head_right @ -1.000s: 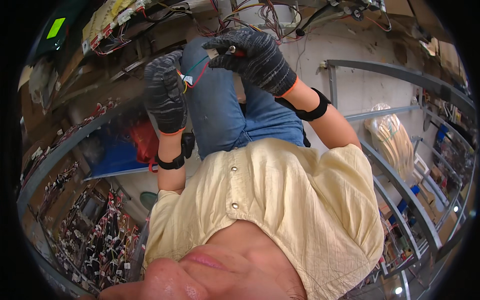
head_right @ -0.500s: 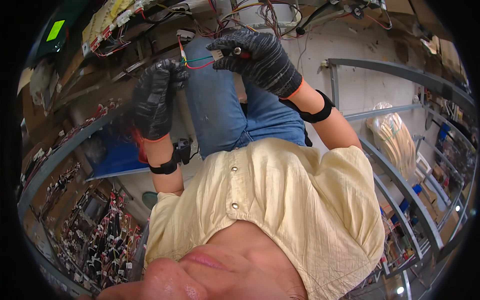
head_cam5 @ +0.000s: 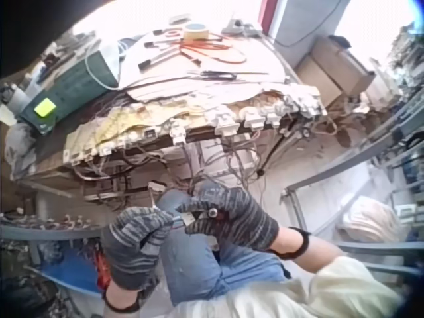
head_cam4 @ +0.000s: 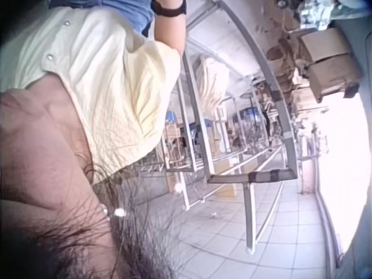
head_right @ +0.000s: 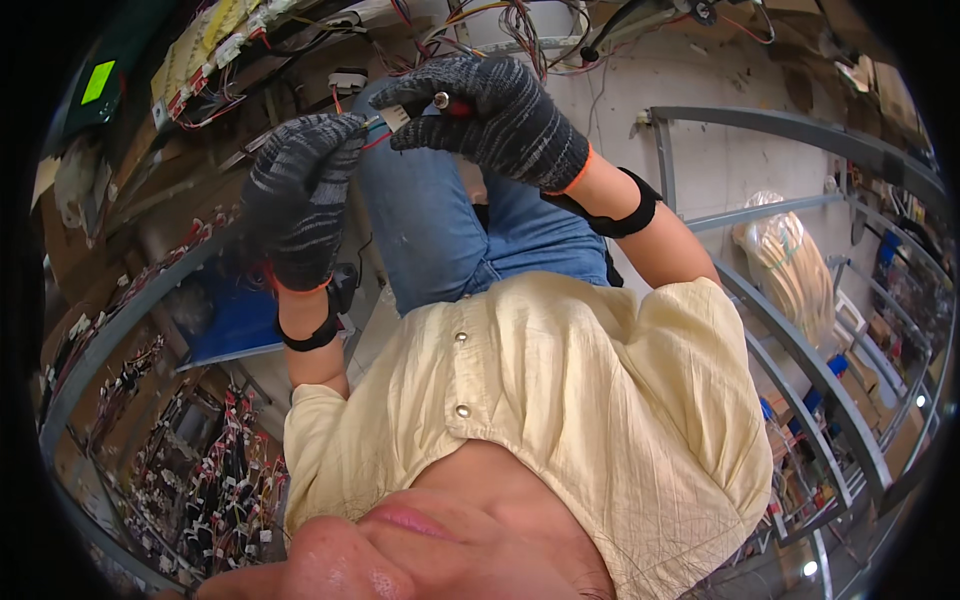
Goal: Connecting wires and electrical connectors to a wiring harness assembly on a workbench.
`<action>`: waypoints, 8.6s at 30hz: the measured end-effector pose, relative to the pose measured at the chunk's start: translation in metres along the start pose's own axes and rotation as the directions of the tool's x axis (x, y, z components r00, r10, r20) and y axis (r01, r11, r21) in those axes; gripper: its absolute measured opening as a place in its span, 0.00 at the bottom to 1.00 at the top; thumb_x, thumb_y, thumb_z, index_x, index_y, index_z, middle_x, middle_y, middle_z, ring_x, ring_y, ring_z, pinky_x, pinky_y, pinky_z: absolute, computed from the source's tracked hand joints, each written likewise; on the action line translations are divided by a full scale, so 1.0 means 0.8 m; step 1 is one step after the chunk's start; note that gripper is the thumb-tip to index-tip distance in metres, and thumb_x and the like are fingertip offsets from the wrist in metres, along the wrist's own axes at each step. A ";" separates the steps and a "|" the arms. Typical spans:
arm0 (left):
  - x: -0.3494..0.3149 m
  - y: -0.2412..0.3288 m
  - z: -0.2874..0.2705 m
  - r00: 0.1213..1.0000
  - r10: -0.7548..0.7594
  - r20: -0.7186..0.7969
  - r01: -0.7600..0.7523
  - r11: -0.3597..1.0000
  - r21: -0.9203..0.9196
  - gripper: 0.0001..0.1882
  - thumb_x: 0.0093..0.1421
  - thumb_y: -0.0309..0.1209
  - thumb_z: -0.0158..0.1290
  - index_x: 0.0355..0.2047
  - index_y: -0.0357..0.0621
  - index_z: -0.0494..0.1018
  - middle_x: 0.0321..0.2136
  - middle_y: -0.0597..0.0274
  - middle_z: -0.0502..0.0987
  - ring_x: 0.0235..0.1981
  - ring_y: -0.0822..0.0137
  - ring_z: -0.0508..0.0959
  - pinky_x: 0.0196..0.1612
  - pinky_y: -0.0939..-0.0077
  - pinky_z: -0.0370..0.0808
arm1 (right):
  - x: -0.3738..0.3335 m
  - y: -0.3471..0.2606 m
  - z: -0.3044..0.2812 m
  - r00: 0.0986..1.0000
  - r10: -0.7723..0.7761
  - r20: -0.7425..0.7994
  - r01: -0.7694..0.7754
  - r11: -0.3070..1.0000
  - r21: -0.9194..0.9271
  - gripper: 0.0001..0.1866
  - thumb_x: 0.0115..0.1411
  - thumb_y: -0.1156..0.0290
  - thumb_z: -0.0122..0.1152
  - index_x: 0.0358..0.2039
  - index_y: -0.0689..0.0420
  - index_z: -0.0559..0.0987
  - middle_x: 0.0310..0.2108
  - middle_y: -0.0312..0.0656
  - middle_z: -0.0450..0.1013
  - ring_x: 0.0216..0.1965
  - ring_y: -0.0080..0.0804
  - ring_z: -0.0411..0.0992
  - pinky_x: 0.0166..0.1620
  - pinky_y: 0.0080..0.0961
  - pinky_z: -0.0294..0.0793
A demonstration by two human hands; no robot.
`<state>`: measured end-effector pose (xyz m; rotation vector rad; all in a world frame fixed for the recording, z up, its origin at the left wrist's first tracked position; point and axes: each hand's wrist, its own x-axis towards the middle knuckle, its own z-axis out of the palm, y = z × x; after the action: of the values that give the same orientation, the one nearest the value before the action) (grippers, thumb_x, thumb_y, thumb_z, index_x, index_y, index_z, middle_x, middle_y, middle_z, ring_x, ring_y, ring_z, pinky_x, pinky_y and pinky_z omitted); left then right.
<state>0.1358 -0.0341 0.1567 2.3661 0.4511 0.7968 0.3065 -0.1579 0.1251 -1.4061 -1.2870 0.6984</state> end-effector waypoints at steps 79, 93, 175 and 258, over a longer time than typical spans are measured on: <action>0.038 0.025 0.009 0.996 -0.045 0.076 0.050 0.997 -0.056 0.07 0.48 0.23 0.57 0.30 0.38 0.76 0.28 0.54 0.77 0.31 0.57 0.77 0.37 0.69 0.74 | -0.001 -0.020 -0.016 0.990 -0.038 -0.139 0.020 0.992 -0.127 0.21 0.45 0.72 0.70 0.42 0.50 0.79 0.32 0.37 0.77 0.29 0.22 0.73 0.37 0.20 0.73; 0.037 0.011 0.017 0.983 -0.125 0.132 0.150 0.969 -0.198 0.08 0.49 0.21 0.57 0.32 0.37 0.75 0.29 0.53 0.76 0.32 0.57 0.77 0.38 0.70 0.73 | 0.003 -0.018 -0.022 0.996 -0.072 -0.061 0.056 0.972 -0.228 0.19 0.46 0.69 0.70 0.41 0.52 0.79 0.34 0.40 0.77 0.31 0.30 0.75 0.38 0.22 0.74; -0.060 0.033 0.009 0.903 -0.424 -0.073 0.349 0.822 -0.450 0.08 0.55 0.23 0.56 0.36 0.35 0.74 0.29 0.63 0.77 0.27 0.74 0.75 0.32 0.81 0.73 | -0.013 -0.058 0.045 0.955 0.246 -0.165 -0.178 0.922 0.343 0.07 0.53 0.80 0.61 0.35 0.62 0.77 0.31 0.37 0.75 0.33 0.22 0.73 0.38 0.19 0.73; -0.052 0.033 -0.011 0.530 -0.752 0.392 0.686 0.109 -0.720 0.08 0.55 0.24 0.55 0.37 0.38 0.75 0.23 0.63 0.78 0.20 0.77 0.75 0.20 0.88 0.67 | -0.011 -0.053 0.037 0.991 0.036 -0.132 -0.037 0.999 -0.010 0.07 0.49 0.74 0.66 0.31 0.56 0.80 0.27 0.38 0.75 0.27 0.28 0.73 0.31 0.22 0.71</action>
<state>0.1016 -0.0709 0.1610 0.9379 0.9307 0.4105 0.2636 -0.1630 0.1549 -1.4645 -1.1665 0.6118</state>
